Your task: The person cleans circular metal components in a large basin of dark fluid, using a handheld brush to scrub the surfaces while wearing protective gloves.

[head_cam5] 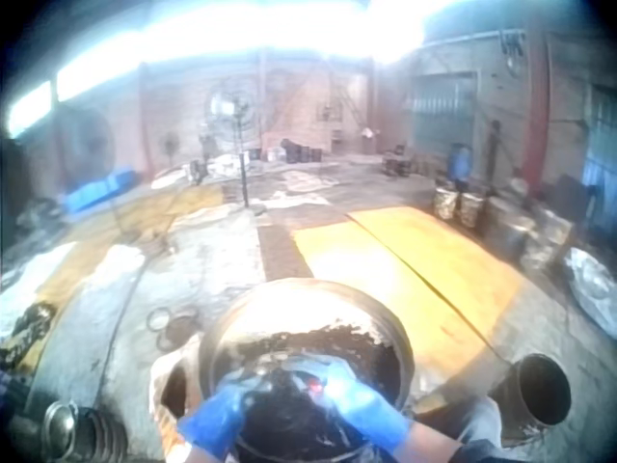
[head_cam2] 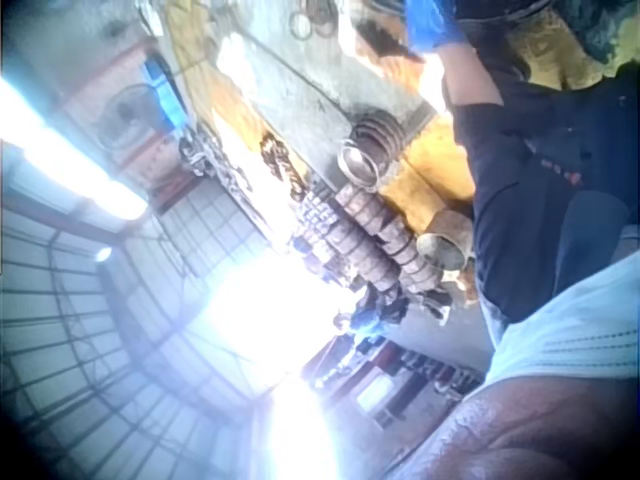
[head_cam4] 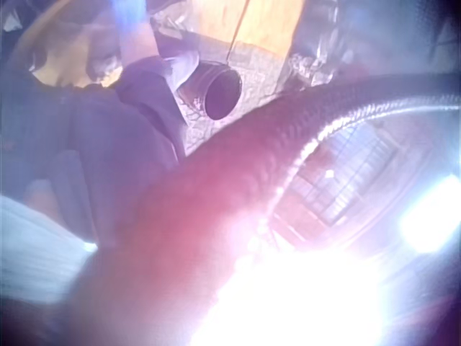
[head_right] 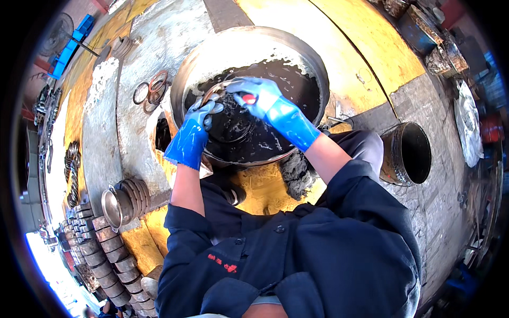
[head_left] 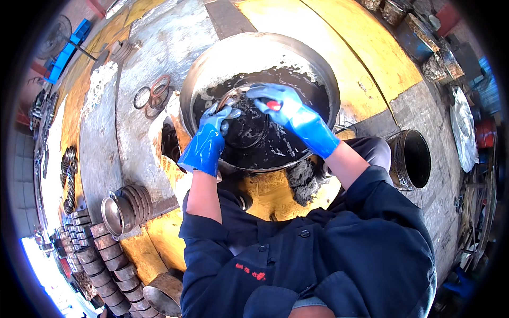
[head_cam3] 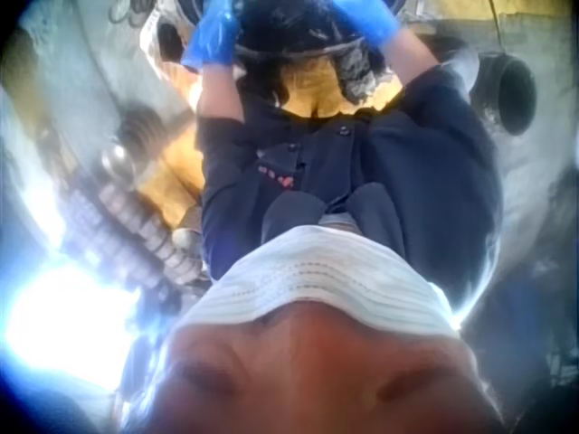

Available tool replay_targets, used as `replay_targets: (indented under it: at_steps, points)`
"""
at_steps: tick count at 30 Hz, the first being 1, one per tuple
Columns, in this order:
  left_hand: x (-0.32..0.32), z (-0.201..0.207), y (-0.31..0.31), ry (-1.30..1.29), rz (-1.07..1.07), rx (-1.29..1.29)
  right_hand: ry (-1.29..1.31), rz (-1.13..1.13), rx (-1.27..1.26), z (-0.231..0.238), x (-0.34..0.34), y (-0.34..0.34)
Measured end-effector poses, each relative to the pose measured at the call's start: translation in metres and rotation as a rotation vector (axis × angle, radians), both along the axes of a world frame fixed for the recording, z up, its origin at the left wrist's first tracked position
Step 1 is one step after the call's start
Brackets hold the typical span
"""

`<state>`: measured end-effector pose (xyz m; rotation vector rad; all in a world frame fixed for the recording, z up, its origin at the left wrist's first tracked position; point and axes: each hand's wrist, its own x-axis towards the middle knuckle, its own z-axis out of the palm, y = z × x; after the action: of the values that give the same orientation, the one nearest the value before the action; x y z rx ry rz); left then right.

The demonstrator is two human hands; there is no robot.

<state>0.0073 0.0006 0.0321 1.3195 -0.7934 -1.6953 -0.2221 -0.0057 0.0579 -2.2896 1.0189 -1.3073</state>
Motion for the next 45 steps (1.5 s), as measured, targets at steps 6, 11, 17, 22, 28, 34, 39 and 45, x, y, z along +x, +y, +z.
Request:
replay_targets:
  at_steps: [6, 11, 17, 22, 28, 34, 39, 45]
  points:
    - [0.010, 0.005, 0.006, 0.025, 0.058, -0.055, -0.124, -0.243, 0.665, -0.031, -0.015, -0.001]
    - [0.001, 0.010, 0.004, -0.029, 0.074, -0.091, -0.325, -0.333, 1.050, -0.085, -0.018, 0.009]
    - [0.004, -0.002, -0.003, -0.165, 0.084, -0.113, -0.429, -0.334, 1.348, -0.105, -0.016, 0.035]
    - [0.000, -0.004, -0.005, -0.137, 0.069, -0.129, -0.247, -0.365, 1.150, -0.093, -0.052, 0.036]
    - [0.000, 0.000, 0.000, -0.137, 0.068, -0.087, -0.222, -0.238, 0.668, -0.006, -0.029, 0.022]
    - [0.000, -0.001, 0.000, -0.112, 0.063, -0.071, -0.078, -0.291, 0.669, 0.004, -0.023, 0.003]
    - [-0.012, 0.016, 0.004, -0.042, 0.140, -0.116, -0.083, -0.229, 0.861, -0.069, -0.036, -0.004]
    - [-0.014, -0.001, -0.003, -0.060, 0.119, -0.213, -0.548, -0.177, 1.103, -0.112, -0.014, 0.025]
